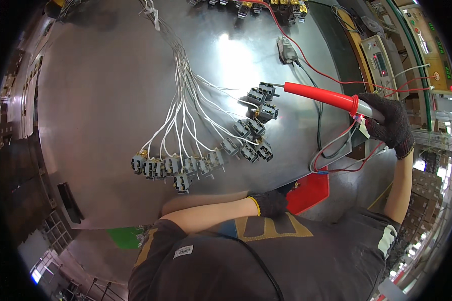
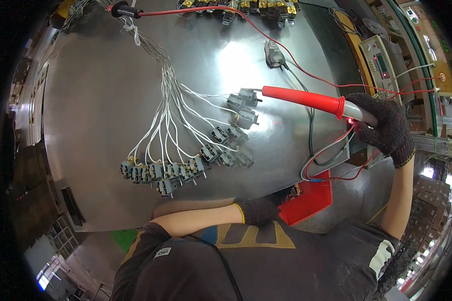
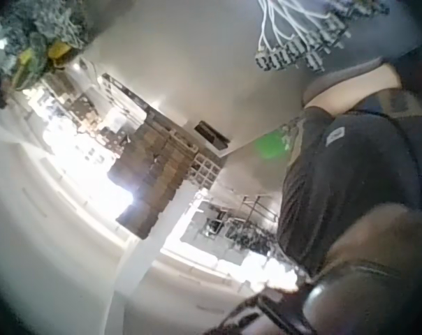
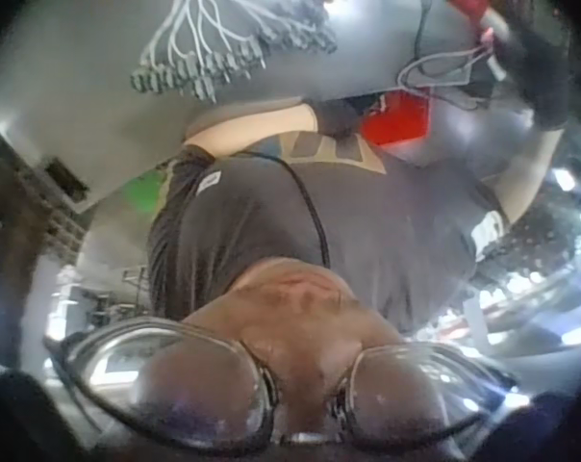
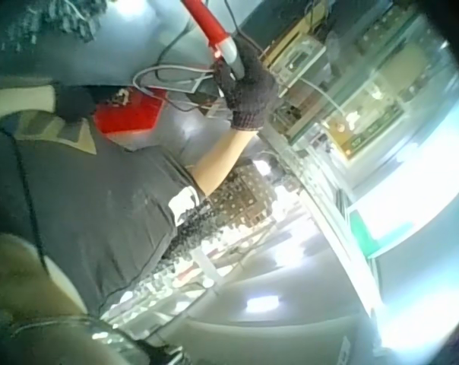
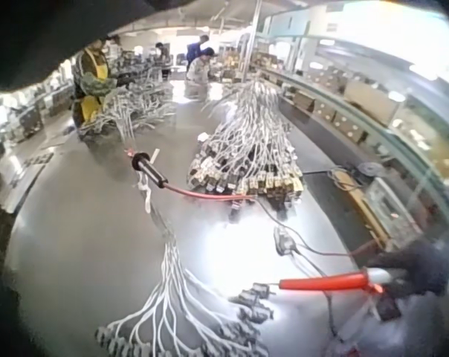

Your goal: Assembling and organizing electronic wiring harnesses using connectors and specialized tools.

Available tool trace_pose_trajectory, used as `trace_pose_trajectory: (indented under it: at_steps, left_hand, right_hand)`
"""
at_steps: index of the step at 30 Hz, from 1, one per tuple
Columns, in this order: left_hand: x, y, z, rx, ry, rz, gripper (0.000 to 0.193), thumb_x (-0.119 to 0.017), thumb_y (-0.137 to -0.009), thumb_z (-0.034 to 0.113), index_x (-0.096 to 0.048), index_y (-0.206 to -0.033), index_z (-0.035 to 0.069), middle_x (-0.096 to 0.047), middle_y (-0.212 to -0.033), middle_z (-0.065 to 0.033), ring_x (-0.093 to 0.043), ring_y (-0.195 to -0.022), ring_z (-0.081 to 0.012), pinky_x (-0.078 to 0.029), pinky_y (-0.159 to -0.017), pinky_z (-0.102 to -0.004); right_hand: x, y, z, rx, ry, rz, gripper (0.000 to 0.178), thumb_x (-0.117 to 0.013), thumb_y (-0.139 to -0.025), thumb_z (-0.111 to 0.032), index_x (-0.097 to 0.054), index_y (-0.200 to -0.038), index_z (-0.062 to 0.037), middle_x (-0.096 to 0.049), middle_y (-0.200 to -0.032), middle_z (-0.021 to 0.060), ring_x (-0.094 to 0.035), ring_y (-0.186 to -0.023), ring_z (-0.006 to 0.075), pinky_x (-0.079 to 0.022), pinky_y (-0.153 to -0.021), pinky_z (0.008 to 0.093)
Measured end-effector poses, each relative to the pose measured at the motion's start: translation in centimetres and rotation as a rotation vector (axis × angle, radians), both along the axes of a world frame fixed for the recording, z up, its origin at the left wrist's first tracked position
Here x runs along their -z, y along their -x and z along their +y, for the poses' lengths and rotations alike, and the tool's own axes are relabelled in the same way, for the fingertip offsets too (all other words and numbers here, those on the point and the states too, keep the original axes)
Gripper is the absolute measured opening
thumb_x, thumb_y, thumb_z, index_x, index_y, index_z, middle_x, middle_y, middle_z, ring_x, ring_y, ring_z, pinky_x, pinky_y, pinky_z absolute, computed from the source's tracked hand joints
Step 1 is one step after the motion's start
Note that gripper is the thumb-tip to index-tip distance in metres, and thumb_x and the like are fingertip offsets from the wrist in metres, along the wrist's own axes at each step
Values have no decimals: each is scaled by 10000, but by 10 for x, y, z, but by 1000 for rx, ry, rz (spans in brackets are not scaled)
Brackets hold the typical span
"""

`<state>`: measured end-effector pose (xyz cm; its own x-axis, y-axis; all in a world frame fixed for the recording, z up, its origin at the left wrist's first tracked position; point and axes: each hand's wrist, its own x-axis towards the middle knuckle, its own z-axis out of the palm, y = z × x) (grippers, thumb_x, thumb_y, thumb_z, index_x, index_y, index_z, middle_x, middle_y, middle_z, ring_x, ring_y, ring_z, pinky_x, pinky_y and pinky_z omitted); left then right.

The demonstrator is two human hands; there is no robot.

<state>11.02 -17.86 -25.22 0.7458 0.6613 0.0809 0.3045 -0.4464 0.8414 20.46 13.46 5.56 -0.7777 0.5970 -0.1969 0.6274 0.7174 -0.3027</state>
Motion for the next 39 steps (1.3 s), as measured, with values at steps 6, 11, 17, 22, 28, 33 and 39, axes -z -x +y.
trace_pose_trajectory:
  at_steps: [6,11,17,22,28,33,39]
  left_hand:
    - [-17,6,7,47,10,105,219,-654,-819,239,-729,-872,40,-720,-900,-193,-700,-841,-394,-551,-770,-497]
    - [7,-3,-2,-24,-24,32,219,-655,-818,251,-724,-863,48,-717,-890,-180,-697,-834,-395,-547,-768,-503]
    - [1,0,0,-6,-27,33,191,-653,-815,225,-714,-858,50,-709,-915,-180,-694,-876,-379,-541,-780,-492]
    - [1,1,-1,-43,32,32,184,-657,-814,217,-713,-858,48,-709,-906,-183,-694,-864,-378,-540,-776,-491]
    - [8,-3,-4,-64,-2,-6,175,-664,-806,210,-712,-851,47,-709,-866,-182,-697,-828,-379,-543,-761,-496]
    - [16,-7,-4,-83,-52,-61,212,-665,-814,244,-725,-844,43,-712,-865,-185,-703,-833,-372,-550,-760,-489]
    - [1,0,5,-21,-37,53,247,-648,-836,275,-736,-830,45,-710,-849,-187,-708,-832,-375,-553,-749,-494]
  right_hand:
    - [-7,3,-9,-72,-22,35,569,-714,-756,-255,-673,-1275,-24,-748,-1036,190,-747,-875,294,-570,-813,370]
    - [-2,12,-13,-77,-42,-21,573,-705,-726,-204,-675,-1274,-36,-747,-1012,182,-753,-853,277,-573,-795,370]
    - [3,8,-12,-74,-99,0,577,-709,-700,-194,-682,-1259,-53,-742,-973,186,-750,-810,307,-577,-763,374]
    - [2,11,-14,-83,-99,-31,579,-711,-698,-196,-681,-1258,-52,-735,-947,189,-745,-798,322,-574,-750,386]
    - [6,5,-12,-73,-86,13,586,-700,-683,-182,-685,-1255,-51,-733,-932,194,-745,-807,320,-571,-753,383]
    - [6,2,-15,-53,-57,19,587,-692,-691,-191,-683,-1259,-41,-737,-960,204,-748,-836,325,-570,-778,383]
    - [4,-13,-13,-9,32,98,584,-705,-737,-267,-676,-1269,-27,-743,-1006,208,-750,-891,316,-562,-827,388]
